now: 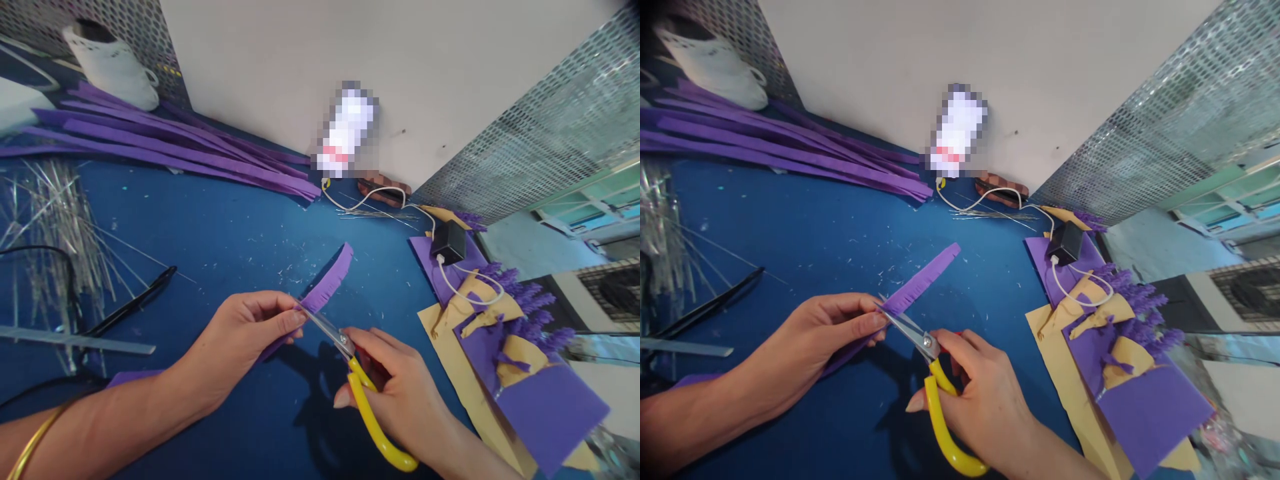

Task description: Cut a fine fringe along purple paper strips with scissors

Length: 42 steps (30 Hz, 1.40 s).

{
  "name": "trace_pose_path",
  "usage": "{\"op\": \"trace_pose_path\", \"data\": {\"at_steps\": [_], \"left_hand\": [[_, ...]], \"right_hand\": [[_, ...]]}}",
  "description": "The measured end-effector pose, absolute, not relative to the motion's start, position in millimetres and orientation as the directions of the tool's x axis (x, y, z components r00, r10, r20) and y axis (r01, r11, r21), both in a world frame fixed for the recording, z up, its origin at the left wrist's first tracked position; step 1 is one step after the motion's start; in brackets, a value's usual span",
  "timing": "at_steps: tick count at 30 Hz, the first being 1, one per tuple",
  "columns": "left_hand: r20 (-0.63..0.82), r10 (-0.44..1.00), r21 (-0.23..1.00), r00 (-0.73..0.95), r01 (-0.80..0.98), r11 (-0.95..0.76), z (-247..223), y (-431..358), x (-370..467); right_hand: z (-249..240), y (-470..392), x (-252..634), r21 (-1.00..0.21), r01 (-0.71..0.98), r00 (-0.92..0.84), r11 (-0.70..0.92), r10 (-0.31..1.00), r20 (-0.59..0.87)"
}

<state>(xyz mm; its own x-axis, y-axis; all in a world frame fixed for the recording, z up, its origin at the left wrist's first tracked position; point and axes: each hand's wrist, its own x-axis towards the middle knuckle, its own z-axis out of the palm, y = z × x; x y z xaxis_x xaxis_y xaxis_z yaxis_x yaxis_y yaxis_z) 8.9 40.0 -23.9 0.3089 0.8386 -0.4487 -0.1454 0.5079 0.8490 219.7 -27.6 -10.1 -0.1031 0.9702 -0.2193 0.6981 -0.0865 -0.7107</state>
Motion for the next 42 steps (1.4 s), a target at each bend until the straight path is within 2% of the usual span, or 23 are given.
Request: {"op": "trace_pose_path", "data": {"at_steps": [12, 19, 21, 25, 29, 32, 37, 42], "left_hand": [[-0.446, 0.831, 0.842, 0.333, -0.161, 0.516, -27.6, 39.4, 8.8], [-0.453, 0.825, 0.824, 0.338, -0.196, 0.532, -26.7, 39.0, 7.2], [-0.469, 0.812, 0.818, 0.347, -0.176, 0.548, -26.2, 39.2, 6.1], [-0.501, 0.794, 0.799, 0.345, -0.168, 0.577, -23.2, 40.8, 6.1], [-0.516, 0.787, 0.792, 0.338, -0.16, 0.589, -21.2, 41.9, 7.8], [-0.505, 0.796, 0.807, 0.334, -0.145, 0.573, -22.5, 41.7, 8.2], [-0.487, 0.806, 0.826, 0.336, -0.123, 0.55, -24.6, 41.1, 7.2], [-0.5, 0.798, 0.812, 0.336, -0.138, 0.567, -23.7, 40.6, 6.6]], "right_hand": [[-10.2, -26.1, 221.3, -0.722, 0.685, -0.116, -0.094, 0.965, -0.235], [-4.9, -22.9, 221.2, -0.718, 0.68, -0.129, -0.149, 0.94, -0.317], [-2.6, -21.5, 220.4, -0.758, 0.624, -0.142, -0.19, 0.926, -0.349], [-2.0, -19.8, 221.9, -0.849, 0.397, -0.223, -0.347, 0.861, -0.457], [-4.4, -20.0, 224.1, -0.856, 0.293, -0.277, -0.425, 0.819, -0.502], [-4.7, -20.3, 222.2, -0.851, 0.359, -0.226, -0.384, 0.849, -0.478], [-6.3, -22.1, 220.0, -0.775, 0.583, -0.133, -0.242, 0.913, -0.385], [-7.7, -22.7, 221.7, -0.755, 0.621, -0.14, -0.212, 0.917, -0.373]]}}
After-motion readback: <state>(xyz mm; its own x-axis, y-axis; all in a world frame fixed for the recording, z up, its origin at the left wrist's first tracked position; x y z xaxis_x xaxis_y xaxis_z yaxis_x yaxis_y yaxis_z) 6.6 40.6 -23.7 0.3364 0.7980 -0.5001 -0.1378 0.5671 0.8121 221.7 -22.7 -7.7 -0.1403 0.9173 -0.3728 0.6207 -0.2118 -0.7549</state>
